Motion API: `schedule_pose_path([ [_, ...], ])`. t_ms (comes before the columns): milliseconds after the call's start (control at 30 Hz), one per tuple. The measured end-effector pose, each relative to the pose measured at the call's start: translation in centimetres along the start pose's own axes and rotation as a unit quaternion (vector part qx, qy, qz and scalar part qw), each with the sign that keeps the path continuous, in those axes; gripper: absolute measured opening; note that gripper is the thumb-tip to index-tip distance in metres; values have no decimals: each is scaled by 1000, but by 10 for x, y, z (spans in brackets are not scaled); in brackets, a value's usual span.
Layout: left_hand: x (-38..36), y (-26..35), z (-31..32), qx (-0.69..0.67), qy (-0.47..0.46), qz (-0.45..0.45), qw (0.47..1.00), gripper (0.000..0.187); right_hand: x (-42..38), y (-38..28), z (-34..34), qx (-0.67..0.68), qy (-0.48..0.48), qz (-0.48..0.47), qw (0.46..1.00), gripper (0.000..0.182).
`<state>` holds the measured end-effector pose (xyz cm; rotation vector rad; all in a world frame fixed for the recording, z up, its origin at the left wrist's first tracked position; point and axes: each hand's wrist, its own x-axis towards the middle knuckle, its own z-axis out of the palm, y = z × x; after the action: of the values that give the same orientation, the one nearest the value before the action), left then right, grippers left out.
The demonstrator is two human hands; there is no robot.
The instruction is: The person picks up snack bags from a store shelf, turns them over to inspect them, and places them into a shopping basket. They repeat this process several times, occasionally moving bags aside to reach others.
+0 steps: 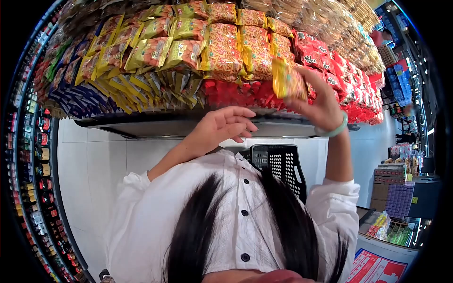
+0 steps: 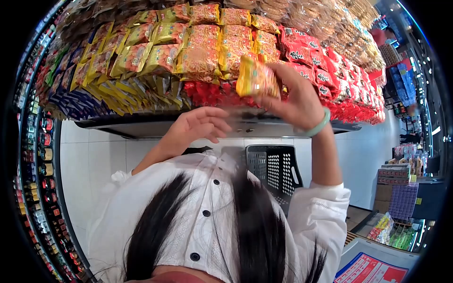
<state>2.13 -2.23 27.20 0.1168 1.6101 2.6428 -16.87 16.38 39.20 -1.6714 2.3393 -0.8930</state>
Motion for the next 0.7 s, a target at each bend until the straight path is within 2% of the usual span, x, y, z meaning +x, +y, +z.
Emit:
schedule_pose_path([
  [67, -4, 2, -1, 7, 19, 20, 1000, 32, 35, 6, -7, 45, -9, 33, 998, 59],
  [100, -6, 2, -3, 16, 27, 18, 999, 32, 53, 17, -6, 39, 3, -1, 999, 55],
  [167, -9, 1, -7, 34, 41, 17, 998, 33, 89, 33, -2, 71, -29, 6, 997, 54],
  [267, -14, 1, -12, 49, 70, 24, 996, 32, 131, 41, 6, -83, -47, -3, 995, 60],
  [300, -16, 1, -14, 52, 82, 24, 995, 32, 140, 44, 12, -91, -39, -28, 995, 62],
  [367, -21, 6, -17, 64, 104, 20, 992, 29, 154, 49, 26, -105, -22, -79, 991, 66],
  [633, -30, 10, -25, 106, 132, 46, 984, 30, 176, 36, 50, -83, -64, -97, 990, 70],
  [700, -31, 15, -25, 130, 132, 42, 982, 30, 180, 37, 51, -89, -96, -78, 988, 71],
])
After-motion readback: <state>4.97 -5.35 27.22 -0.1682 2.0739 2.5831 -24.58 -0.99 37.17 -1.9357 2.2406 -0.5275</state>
